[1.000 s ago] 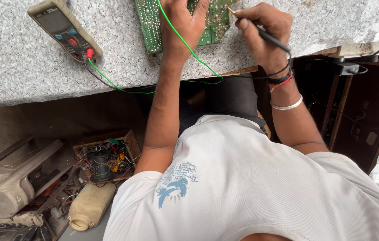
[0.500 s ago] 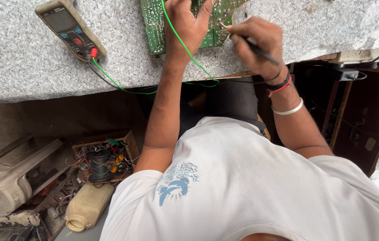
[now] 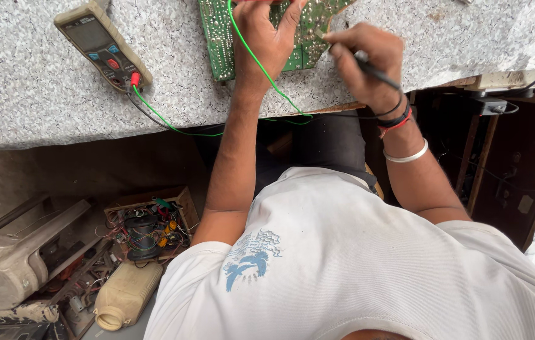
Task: The person tests a green circuit board on a workbench using a multimeter, touching the red and black probes to various points on the board and moving between test locations. Near the end the person lifts and flips the board to probe its other side.
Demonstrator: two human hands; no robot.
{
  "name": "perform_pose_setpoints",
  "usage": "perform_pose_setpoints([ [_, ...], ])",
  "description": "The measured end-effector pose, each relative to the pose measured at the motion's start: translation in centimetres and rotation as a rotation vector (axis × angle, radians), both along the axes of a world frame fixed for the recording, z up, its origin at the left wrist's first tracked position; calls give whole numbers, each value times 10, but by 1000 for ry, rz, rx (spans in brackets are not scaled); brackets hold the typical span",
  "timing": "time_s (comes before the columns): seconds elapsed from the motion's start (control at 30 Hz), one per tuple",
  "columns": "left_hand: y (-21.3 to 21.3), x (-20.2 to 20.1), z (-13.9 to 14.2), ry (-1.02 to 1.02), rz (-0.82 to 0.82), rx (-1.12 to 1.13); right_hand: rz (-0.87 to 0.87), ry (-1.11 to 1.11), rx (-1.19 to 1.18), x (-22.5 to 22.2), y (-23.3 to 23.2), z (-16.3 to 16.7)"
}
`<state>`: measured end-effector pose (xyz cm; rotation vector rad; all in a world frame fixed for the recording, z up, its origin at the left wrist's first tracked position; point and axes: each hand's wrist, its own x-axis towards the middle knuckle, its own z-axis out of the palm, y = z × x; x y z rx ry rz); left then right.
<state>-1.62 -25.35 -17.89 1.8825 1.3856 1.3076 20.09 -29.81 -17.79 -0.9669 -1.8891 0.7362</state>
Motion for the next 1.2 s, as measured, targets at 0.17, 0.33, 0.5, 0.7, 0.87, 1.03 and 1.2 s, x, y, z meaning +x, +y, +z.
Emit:
perform_pose_setpoints([
  [0.17,1,2,3,0,20,17,-38,21,-20,-2,2,3],
  [0.33,-1,3,7,15,22,-33,-69,33,-43,-1,2,5],
  [0.5,-1,3,12,-21,5,-27,-55,-22,21,-3,3,7],
  [0.7,1,3,17,-61,-34,-6,13,-28,20,-3,3,13],
  [0.87,1,4,17,-69,-26,-15,-8,-30,0,-4,4,15],
  [1.03,1,4,16,-49,-20,-21,24,-65,21,-4,5,13],
  [1.2,2,4,18,-105,-43,-33,1,-23,20,-4,5,14],
])
